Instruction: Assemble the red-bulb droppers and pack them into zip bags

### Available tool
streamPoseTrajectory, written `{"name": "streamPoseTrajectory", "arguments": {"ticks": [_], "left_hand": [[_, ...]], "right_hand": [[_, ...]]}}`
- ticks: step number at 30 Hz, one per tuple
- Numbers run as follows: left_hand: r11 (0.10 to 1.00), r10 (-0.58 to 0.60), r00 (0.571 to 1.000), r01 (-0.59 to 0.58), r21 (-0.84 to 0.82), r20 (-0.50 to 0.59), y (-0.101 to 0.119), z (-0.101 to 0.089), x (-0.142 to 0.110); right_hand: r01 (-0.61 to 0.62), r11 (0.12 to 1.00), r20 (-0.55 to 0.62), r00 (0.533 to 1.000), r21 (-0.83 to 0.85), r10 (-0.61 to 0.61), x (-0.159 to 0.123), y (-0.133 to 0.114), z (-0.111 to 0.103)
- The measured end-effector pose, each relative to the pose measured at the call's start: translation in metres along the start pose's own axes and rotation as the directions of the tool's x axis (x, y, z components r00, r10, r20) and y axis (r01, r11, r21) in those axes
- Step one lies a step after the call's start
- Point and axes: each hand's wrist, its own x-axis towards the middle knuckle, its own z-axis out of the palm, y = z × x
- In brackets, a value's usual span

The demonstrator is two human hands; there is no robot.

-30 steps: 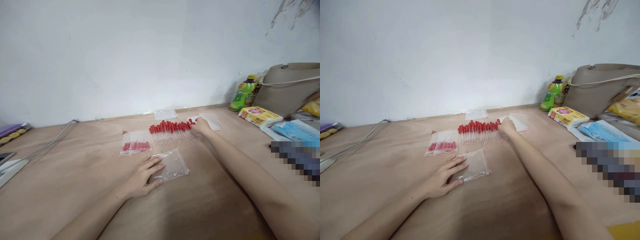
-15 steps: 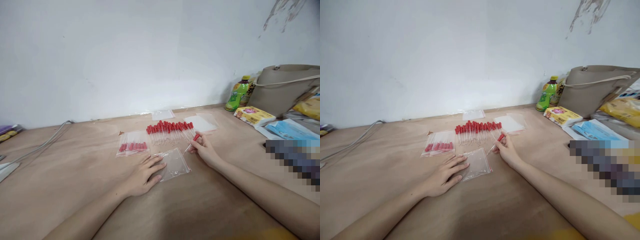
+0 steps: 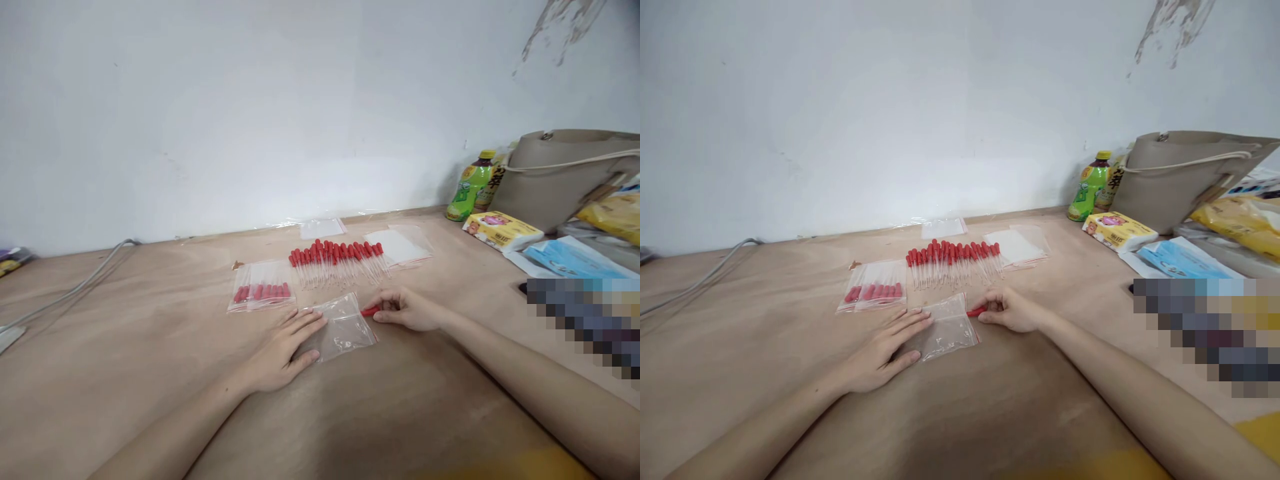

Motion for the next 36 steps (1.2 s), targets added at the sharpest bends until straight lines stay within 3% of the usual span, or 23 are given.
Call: {"name": "streamPoseTrajectory", "arguments": {"ticks": [3,9,13,16,19,25,29,33,36], "left_hand": [[1.000,-0.002,1.000,0.002,0.000,0.013,-0.001,-0.002,0.000],[1.000,0.013,0.999,-0.012,-0.009,0.042,-0.002,-0.004,0.000],[1.000,0.007,1.000,-0.007,-0.005,0.029,-0.002,-0.003,0.000],[1.000,0.016,0.999,-0.016,-0.003,0.027,-0.002,-0.002,0.000],[1.000,0.020,0.999,-0.020,0.001,0.035,-0.002,-0.002,0.000],[1.000,0.016,0.999,-0.016,-0.003,0.035,-0.003,-0.002,0.000],[1.000,0.012,1.000,-0.012,-0.025,0.015,-0.003,-0.002,-0.002],[0.999,0.010,1.000,-0.009,-0.034,0.001,-0.002,-0.002,-0.002],[0.999,0.009,1.000,-0.009,-0.036,0.004,-0.002,-0.002,-0.002]], "right_hand": [[0.073,0.989,-0.018,0.997,-0.132,-0.076,0.002,-0.002,0.003],[-0.033,0.997,-0.184,0.983,-0.066,0.020,0.008,-0.001,0.008],[0.060,0.998,-0.096,0.994,0.003,-0.059,0.006,-0.009,0.015],[0.198,0.970,-0.027,0.980,0.142,-0.196,0.005,-0.013,0.020],[0.247,0.943,-0.012,0.968,0.224,-0.251,0.003,-0.013,0.022],[0.128,0.979,0.069,0.988,0.161,-0.140,0.001,-0.013,0.024],[0.064,0.994,0.012,0.998,0.091,-0.066,0.006,-0.013,0.030],[0.078,0.990,-0.013,0.997,0.117,-0.077,0.010,-0.013,0.036],[0.020,0.983,0.029,0.999,0.182,-0.026,0.008,-0.016,0.036]]}}
